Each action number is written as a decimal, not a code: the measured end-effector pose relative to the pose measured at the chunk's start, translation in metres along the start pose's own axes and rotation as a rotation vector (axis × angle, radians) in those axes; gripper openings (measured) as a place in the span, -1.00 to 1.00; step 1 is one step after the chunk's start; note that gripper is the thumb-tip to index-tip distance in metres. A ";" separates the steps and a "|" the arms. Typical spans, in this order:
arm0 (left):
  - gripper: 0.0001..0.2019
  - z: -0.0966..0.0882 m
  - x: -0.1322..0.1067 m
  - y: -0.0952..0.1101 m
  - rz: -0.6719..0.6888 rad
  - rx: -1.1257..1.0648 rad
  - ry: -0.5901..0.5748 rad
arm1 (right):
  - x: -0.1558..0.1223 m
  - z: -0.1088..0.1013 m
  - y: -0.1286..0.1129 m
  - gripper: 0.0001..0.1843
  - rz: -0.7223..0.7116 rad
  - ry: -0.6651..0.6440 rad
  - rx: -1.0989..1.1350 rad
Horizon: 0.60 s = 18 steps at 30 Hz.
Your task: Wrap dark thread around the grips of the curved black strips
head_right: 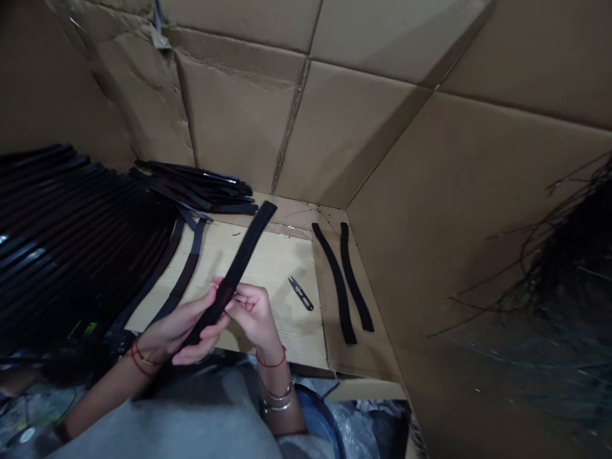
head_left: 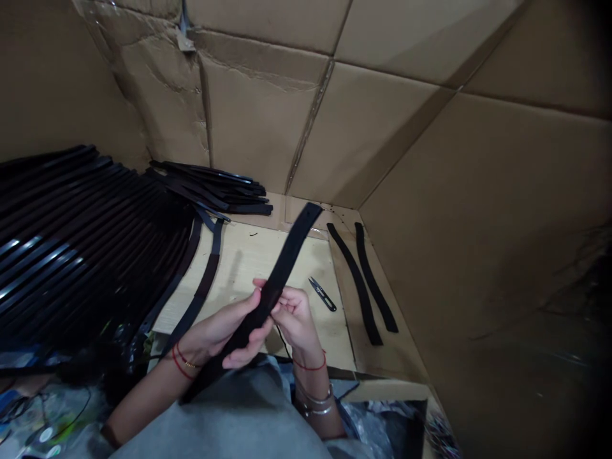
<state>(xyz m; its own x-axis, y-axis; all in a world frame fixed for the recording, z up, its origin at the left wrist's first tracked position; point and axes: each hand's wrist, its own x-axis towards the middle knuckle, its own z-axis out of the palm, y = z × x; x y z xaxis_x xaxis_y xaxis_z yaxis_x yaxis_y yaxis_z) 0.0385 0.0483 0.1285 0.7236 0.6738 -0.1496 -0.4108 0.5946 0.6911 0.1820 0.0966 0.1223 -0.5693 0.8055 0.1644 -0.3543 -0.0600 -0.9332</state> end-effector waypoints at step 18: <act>-0.50 0.033 -0.001 0.006 0.435 0.577 0.736 | -0.008 0.028 -0.017 -0.70 -0.148 0.284 -0.253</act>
<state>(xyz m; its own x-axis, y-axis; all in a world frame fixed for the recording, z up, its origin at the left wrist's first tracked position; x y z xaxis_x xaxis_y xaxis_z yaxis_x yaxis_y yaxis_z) 0.0538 0.0367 0.1560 -0.0224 0.9975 -0.0668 -0.0871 0.0646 0.9941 0.1715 0.0750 0.1460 -0.2860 0.9274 0.2412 -0.2031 0.1874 -0.9611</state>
